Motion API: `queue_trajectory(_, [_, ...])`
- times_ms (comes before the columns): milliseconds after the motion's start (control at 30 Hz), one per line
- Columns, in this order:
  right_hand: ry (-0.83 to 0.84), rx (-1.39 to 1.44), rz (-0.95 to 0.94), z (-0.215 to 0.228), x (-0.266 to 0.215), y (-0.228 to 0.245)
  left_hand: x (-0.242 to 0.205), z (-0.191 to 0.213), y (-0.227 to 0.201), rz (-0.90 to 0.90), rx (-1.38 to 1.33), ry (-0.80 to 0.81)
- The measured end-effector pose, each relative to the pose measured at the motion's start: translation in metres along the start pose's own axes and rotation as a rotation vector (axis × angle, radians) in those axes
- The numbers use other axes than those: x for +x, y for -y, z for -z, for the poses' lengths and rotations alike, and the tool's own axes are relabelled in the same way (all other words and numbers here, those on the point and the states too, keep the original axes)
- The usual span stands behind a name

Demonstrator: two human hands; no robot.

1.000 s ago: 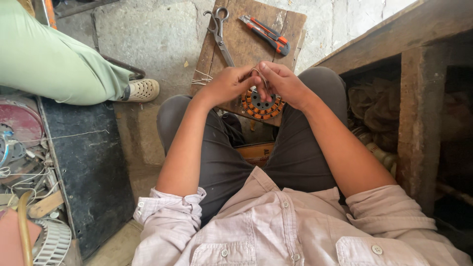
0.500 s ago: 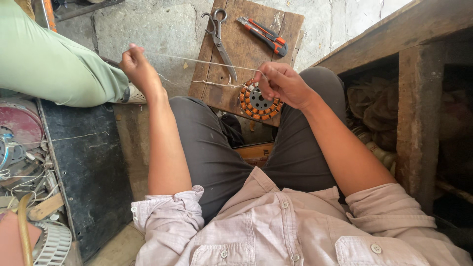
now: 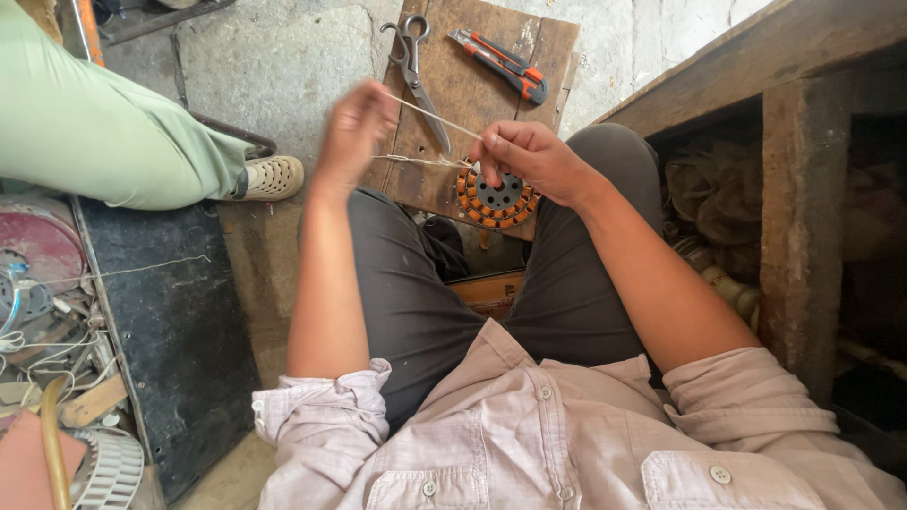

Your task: The person sits on the floor and winds white wire around a small orange and black circular coil. They repeatedly pull and wrap the wire by hand, occasionally adjusting the coil on a small wooden stool.

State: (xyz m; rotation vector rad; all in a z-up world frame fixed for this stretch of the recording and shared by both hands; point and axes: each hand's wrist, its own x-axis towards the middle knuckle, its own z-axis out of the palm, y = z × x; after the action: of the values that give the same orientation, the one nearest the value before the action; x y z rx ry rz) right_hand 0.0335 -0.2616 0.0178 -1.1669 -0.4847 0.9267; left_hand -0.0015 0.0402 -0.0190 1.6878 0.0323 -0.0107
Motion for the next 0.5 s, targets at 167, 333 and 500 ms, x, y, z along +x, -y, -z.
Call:
queue_trajectory(167, [0.016,0.162,0.010,0.004,-0.001,-0.008,-0.004,0.065,0.030,0.035,-0.317,-0.850])
queue_trajectory(333, [0.035,0.045,-0.043,0.005,-0.004,-0.004,-0.009,0.069,0.023,0.143,0.199,-1.098])
queue_trajectory(500, [0.025,0.046,-0.077,0.002,-0.002,-0.002,0.000,-0.004,-0.015,-0.301,0.491,-0.262])
